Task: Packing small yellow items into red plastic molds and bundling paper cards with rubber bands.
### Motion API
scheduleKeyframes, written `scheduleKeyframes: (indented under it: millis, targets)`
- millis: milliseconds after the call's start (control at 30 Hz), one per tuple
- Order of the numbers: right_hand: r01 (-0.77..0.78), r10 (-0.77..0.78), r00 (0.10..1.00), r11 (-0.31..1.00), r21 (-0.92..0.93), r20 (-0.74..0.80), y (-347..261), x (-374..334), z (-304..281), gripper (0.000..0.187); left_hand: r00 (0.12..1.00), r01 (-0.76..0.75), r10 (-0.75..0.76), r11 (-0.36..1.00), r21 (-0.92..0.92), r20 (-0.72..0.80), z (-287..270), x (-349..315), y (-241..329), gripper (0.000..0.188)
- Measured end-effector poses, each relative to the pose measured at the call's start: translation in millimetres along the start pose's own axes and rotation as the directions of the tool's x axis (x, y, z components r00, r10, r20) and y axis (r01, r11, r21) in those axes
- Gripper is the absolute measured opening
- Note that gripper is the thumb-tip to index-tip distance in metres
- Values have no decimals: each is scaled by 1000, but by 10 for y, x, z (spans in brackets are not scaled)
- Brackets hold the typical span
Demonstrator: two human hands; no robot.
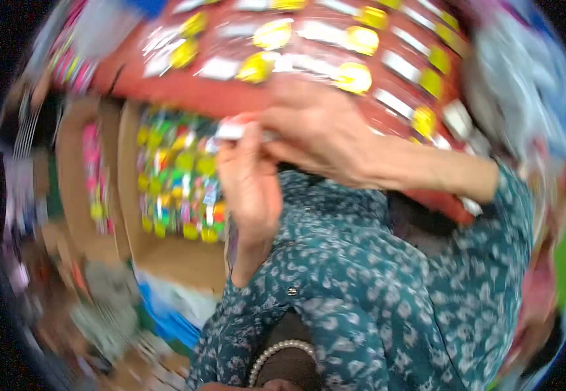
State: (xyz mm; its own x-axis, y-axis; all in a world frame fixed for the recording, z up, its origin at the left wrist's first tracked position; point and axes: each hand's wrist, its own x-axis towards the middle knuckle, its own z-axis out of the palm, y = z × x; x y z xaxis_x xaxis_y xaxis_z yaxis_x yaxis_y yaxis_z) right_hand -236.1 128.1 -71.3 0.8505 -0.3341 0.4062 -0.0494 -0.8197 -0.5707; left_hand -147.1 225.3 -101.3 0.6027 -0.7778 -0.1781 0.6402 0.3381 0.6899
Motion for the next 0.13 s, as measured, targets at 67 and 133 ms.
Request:
scheduleKeyframes:
  millis: [67, 133]
  targets:
    - [-55, 50, 998, 993, -107, -45, 57, -303, 1, 23, 995, 34, -37, 999, 36, 87, 1, -70, -220, 14]
    - [-137, 117, 985, 976, -167, -125, 9, -549, 2, 16, 988, 90, -98, 993, 71, 119, 23, -179, -382, 19]
